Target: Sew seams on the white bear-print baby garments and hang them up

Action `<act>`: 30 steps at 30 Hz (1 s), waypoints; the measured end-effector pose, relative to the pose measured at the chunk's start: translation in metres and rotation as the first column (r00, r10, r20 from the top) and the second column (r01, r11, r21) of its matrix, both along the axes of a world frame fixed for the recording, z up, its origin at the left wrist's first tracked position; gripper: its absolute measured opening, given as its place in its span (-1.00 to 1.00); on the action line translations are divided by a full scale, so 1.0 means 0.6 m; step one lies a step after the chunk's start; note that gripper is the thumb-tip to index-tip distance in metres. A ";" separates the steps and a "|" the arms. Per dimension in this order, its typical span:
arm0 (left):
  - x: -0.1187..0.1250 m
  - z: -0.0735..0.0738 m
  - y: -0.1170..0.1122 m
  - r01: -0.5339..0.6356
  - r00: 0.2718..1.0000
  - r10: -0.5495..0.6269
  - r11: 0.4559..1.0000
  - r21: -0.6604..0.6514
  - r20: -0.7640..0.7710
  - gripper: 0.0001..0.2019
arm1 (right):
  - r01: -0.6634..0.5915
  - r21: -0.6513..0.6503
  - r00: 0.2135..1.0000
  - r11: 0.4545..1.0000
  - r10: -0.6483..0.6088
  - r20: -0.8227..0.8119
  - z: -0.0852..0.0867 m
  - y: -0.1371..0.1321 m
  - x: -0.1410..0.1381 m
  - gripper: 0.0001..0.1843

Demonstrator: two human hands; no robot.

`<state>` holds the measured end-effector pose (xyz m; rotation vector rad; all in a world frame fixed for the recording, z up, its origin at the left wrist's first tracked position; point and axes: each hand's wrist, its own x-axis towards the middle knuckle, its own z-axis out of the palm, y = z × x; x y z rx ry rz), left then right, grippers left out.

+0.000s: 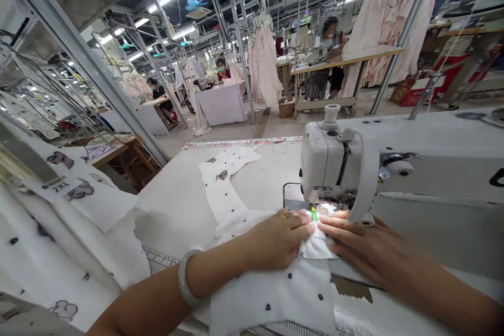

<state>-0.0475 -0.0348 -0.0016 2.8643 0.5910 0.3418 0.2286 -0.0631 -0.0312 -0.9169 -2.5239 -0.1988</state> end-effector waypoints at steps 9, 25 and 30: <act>-0.005 0.002 0.015 0.032 0.999 -0.032 0.999 -0.009 0.010 -0.60 | -0.092 0.045 0.996 0.995 0.093 -0.016 0.049 -0.014 -0.011 -0.67; 0.004 0.011 0.017 0.067 0.991 -0.050 0.988 0.137 -0.123 -0.64 | -0.037 0.102 0.995 0.994 0.045 -0.085 0.023 -0.004 -0.006 -0.69; 0.011 0.016 0.027 -0.041 0.989 0.050 0.997 0.070 -0.138 -0.58 | 0.064 0.082 0.993 0.995 -0.055 -0.109 0.016 0.006 0.003 -0.67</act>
